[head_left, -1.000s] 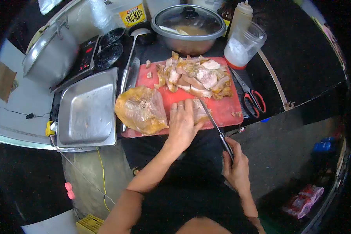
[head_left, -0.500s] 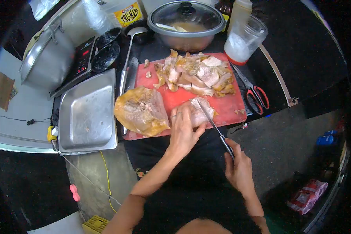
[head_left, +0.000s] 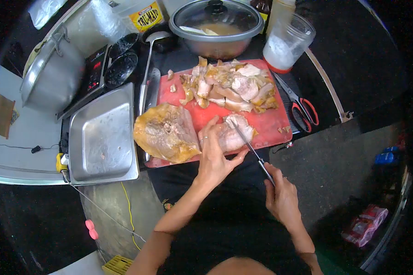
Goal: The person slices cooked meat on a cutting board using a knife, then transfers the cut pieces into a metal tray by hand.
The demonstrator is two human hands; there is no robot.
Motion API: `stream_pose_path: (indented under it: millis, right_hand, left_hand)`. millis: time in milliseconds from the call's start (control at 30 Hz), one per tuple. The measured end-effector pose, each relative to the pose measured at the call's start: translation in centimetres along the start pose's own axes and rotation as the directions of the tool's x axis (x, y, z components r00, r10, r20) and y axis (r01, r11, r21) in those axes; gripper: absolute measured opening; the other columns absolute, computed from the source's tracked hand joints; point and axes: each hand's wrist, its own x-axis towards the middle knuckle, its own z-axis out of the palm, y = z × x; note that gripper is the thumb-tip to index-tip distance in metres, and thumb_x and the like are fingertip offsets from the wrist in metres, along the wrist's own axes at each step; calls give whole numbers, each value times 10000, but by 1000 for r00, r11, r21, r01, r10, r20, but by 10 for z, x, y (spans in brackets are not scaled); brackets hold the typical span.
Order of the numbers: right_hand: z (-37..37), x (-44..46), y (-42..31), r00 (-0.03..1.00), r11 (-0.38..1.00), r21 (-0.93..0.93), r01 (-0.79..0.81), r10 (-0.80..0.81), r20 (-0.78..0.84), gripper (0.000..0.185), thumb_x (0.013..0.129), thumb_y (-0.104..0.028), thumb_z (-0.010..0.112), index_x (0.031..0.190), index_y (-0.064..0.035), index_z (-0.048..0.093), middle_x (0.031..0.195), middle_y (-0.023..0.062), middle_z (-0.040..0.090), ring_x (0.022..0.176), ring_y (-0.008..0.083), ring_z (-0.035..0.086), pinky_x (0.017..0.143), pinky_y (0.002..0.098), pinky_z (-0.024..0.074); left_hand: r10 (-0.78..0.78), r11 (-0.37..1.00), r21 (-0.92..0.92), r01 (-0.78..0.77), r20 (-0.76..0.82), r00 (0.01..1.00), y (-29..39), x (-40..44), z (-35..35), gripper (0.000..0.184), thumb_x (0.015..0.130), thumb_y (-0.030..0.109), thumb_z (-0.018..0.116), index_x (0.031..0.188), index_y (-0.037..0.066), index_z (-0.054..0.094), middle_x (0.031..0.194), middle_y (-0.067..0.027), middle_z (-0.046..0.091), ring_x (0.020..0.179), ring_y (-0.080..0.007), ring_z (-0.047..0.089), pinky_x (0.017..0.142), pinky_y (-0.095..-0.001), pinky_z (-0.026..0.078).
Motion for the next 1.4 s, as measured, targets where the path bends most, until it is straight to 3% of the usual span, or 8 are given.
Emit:
stream_pose_path:
  millis: [333, 533, 733, 1033, 1133, 1233, 1400]
  right_hand:
    - [-2, 1, -3, 1000, 999, -36, 15, -15, 0, 426, 886, -40, 574, 1300, -69, 481, 1031, 223, 659, 769, 407, 653, 648, 500, 536]
    - [-3, 0, -5, 999, 998, -50, -32, 34, 38, 423, 895, -49, 565, 1308, -81, 482, 1039, 225, 659, 782, 419, 650, 656, 508, 534]
    - [0, 0, -3, 1000, 1000, -12, -2, 2, -2, 427, 901, -55, 560, 1319, -87, 479, 1066, 233, 655, 805, 432, 649, 668, 518, 533]
    - [0, -1, -5, 999, 999, 0, -33, 33, 20, 422, 910, -61, 545, 1324, -86, 468, 1071, 244, 651, 805, 444, 646, 670, 526, 530]
    - [0, -2, -5, 1000, 1000, 12, -29, 29, 13, 424, 907, -56, 546, 1322, -89, 468, 1062, 242, 652, 798, 444, 645, 664, 525, 530]
    - [1, -2, -4, 999, 999, 3, -34, 34, 21, 429, 902, -52, 551, 1321, -94, 469, 1037, 235, 655, 787, 441, 644, 655, 525, 528]
    - [2, -1, -4, 1000, 1000, 7, -10, 10, 6, 440, 898, -53, 558, 1325, -100, 467, 986, 227, 654, 753, 432, 641, 630, 516, 529]
  left_hand:
    - [-37, 984, -174, 37, 0, 999, -6, -3, 0, 951, 595, 138, 904, 1332, 19, 316, 1422, -263, 345, 1294, -420, 388, 1071, -486, 355]
    - [32, 976, -216, -41, -42, 999, -13, -6, 3, 866, 655, 37, 778, 1343, -4, 254, 1413, -261, 344, 1311, -373, 395, 1081, -436, 355]
    - [71, 971, -226, -73, -14, 997, -14, -9, -4, 826, 688, 2, 661, 1378, -38, 208, 1448, -283, 280, 1359, -378, 325, 1129, -456, 276]
    - [70, 976, -204, -71, -10, 997, -13, -8, 0, 850, 696, 30, 695, 1388, -20, 203, 1447, -277, 295, 1343, -378, 348, 1119, -461, 289]
    - [48, 976, -213, -49, -12, 999, -13, -9, 2, 768, 701, 38, 718, 1346, -3, 303, 1425, -278, 335, 1312, -390, 390, 1093, -469, 326]
    - [6, 996, -91, 0, 66, 998, -6, -3, -1, 671, 685, 60, 774, 1262, 2, 437, 1411, -265, 352, 1265, -442, 395, 1050, -490, 357]
    - [2, 1000, -14, -1, 69, 998, -2, 4, 0, 500, 662, 116, 825, 1085, 6, 583, 1320, -222, 500, 1181, -415, 486, 998, -481, 413]
